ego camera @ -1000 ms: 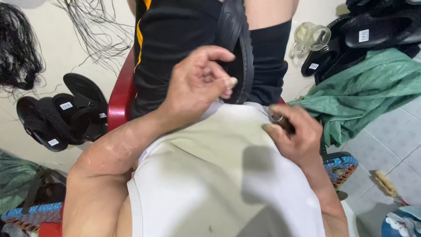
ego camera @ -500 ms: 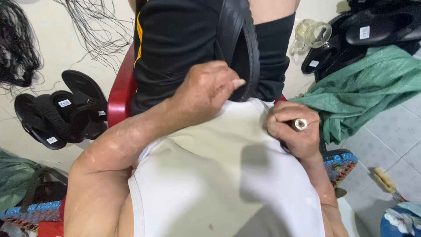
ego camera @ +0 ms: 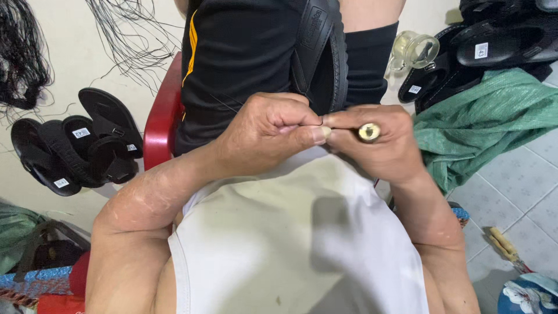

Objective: The person sews a black shoe using a needle and thread. They repeatedly push the needle through the shoe material and pull the thread tight to secure the stitches.

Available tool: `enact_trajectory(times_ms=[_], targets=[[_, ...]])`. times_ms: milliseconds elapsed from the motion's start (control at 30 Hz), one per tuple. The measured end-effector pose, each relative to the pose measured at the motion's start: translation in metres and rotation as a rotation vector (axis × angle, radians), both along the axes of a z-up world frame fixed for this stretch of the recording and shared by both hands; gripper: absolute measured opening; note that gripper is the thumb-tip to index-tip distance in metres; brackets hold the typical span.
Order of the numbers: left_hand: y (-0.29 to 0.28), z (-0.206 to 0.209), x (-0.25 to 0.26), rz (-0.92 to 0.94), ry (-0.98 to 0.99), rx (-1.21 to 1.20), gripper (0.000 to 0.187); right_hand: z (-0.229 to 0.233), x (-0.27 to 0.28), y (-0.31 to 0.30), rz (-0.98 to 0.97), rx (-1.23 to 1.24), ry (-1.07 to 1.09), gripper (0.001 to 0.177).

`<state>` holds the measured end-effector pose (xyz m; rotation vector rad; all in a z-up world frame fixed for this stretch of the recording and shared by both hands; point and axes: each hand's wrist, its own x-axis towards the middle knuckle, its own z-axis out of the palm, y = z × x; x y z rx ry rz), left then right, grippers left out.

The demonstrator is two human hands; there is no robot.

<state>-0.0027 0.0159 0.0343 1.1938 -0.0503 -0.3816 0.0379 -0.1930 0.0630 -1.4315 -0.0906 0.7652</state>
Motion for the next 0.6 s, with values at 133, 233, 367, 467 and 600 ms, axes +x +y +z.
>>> enact_trajectory(times_ms=[133, 233, 367, 467, 600], targets=[[0.004, 0.007, 0.007, 0.068, -0.075, 0.105, 0.020, -0.027, 0.008, -0.022, -0.296, -0.195, -0.082, 0.010], [0.007, 0.007, 0.012, 0.002, 0.060, -0.037, 0.024, -0.076, 0.038, -0.095, -0.699, -0.199, 0.097, 0.011], [0.012, -0.008, 0.010, 0.009, 0.375, -0.070, 0.024, -0.165, 0.078, -0.255, -1.149, -0.326, 0.233, 0.015], [0.070, -0.019, 0.007, 0.229, 0.355, -0.095, 0.020, -0.188, 0.072, -0.364, -1.398, -0.645, 0.104, 0.013], [0.146, -0.041, -0.004, 0.423, 0.389, 0.089, 0.017, -0.157, 0.042, -0.352, -1.254, -0.987, 0.126, 0.008]])
